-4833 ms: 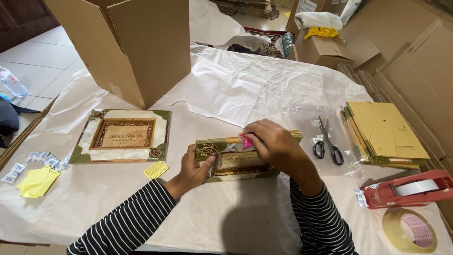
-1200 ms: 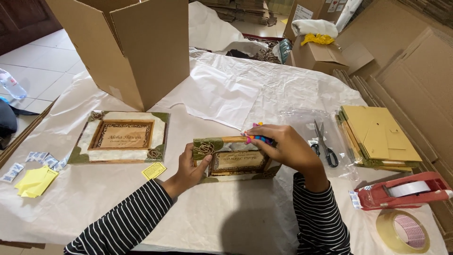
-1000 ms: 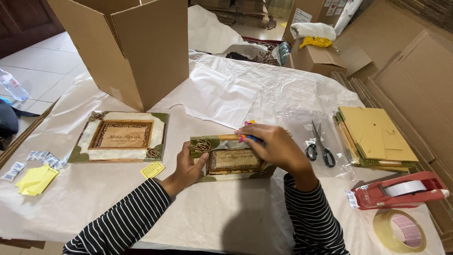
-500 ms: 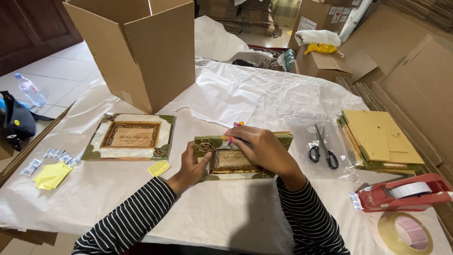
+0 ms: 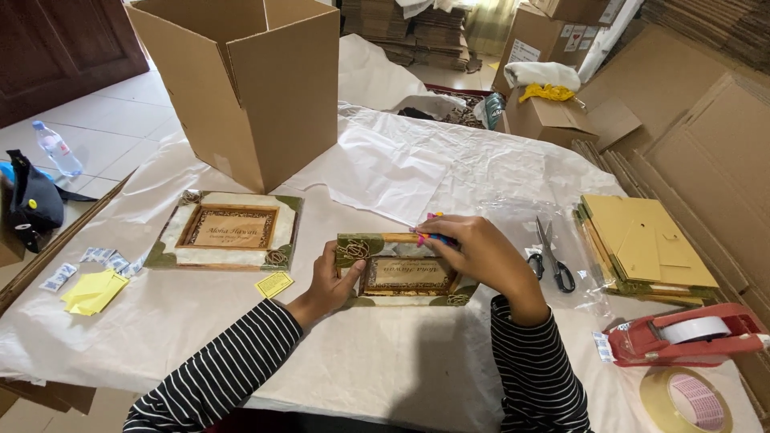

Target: Decorating picture frames by attaching bows and preparing them for packaging using small hand tools.

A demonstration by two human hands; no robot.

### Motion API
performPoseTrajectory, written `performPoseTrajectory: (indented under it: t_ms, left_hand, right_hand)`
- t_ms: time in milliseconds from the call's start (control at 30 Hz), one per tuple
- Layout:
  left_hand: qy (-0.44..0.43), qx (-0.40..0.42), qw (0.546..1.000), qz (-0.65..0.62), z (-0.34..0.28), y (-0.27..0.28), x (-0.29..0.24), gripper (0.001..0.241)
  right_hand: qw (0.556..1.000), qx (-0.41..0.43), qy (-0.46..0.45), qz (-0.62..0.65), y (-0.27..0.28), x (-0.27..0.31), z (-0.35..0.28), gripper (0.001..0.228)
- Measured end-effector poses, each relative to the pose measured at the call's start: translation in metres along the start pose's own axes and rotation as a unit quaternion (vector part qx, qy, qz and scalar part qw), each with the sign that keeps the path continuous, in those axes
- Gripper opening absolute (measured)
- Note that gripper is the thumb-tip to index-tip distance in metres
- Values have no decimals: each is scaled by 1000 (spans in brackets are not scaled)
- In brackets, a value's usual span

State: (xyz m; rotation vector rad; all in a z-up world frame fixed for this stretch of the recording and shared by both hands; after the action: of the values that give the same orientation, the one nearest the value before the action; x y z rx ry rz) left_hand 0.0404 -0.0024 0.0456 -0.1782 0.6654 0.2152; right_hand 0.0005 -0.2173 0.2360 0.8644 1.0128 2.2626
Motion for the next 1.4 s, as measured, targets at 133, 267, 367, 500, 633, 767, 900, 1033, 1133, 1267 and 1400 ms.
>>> performPoseTrajectory:
  t_ms: [133,267,367,500,633,767,900,1033,1133,1267,1400]
  left_hand:
    - [0,1,1000,12,-3,0,8,30]
    - [3,0,1000,6,0,1,2,30]
    - [6,5,1000,6,3,-1,-6,29]
    - [6,18,1000,15,3,-2,-9,29]
    - [7,15,1000,12,4,-3,-13,29]
    - [19,13,1000,13,2,-1,-7,28]
    - [25,18,999,12,0,1,0,29]
    - [35,20,999,18,1,0,0,30]
    - [50,22,998,21,2,1,-1,30]
    - [65,44,996,43,9,-1,-11,31]
    - [62,53,986,143,22,9,-46,66]
  right_hand:
    - [1000,2,-27,-15,-17,9,3,25]
    - [1000,-19,3,11,-26,30,8,27]
    - [1000,-18,11,3,-26,34,8,28]
    - [999,11,-23,-29,-20,17,5,29]
    - [999,15,-6,-50,-9,5,1,30]
    - [999,8,-10,-38,-17,2,-1,30]
    - [999,-23,-9,-23,-41,22,7,28]
    - [990,-76,98,-60,-58,21,7,28]
    - [996,-25,64,-60,-46,25,6,30]
    - [996,16,-60,-69,-23,8,2,30]
    - [999,2,-1,-37,-9,1,3,27]
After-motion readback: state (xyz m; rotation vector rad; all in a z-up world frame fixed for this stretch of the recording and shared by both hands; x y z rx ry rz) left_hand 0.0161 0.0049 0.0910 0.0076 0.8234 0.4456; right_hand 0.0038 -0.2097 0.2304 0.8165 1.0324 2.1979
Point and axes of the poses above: each hand's wrist, its own z-axis towards the middle knuckle, its own y-axis out of the back of the hand, x = y × z, the point moved 6 cm from there along z, towards the middle knuckle, and after that the axes turned 15 degrees about -x, right-handed, at the moved point
